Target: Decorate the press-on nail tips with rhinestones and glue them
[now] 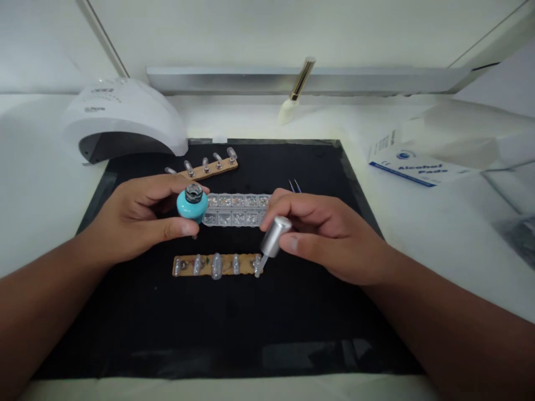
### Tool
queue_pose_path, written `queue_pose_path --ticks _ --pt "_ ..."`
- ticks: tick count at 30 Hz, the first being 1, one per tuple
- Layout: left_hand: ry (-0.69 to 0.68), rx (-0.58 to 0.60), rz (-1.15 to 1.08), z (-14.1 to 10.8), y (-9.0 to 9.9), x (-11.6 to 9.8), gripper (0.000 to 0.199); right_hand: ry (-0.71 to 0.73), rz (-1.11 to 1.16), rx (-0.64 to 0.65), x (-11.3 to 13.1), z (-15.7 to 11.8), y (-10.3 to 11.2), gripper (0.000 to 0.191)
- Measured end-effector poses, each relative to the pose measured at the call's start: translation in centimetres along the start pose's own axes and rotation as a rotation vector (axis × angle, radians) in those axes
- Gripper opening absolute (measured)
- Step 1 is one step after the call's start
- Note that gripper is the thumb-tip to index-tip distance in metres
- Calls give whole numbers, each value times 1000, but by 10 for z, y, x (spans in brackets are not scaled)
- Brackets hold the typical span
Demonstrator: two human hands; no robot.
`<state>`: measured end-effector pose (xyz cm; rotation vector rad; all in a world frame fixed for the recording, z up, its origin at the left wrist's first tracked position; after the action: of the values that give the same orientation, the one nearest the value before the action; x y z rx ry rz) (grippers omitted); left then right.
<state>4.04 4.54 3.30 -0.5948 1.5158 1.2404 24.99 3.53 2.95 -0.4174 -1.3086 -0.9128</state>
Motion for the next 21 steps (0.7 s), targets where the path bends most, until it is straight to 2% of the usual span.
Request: queue_pose_path --ticks 6,14,21 --pt "2 1 13 0 0 0 29 46 -87 59 3 1 -2 11" --pt "33 -20 28 0 0 3 31 34 -93 22 1 2 3 11" --pt "20 -18 9 -1 1 0 31 49 -4 0 2 2 5 8"
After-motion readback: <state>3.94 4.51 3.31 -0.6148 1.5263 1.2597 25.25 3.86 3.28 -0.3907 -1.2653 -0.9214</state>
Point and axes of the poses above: each hand's wrist, its own z-axis towards the middle knuckle, its own y-axis out of the back of the hand, x = y × z, the point moved 7 cm from there along z, towards the middle knuckle, and after that the axes turned 12 degrees about y, right-handed, at the moved point
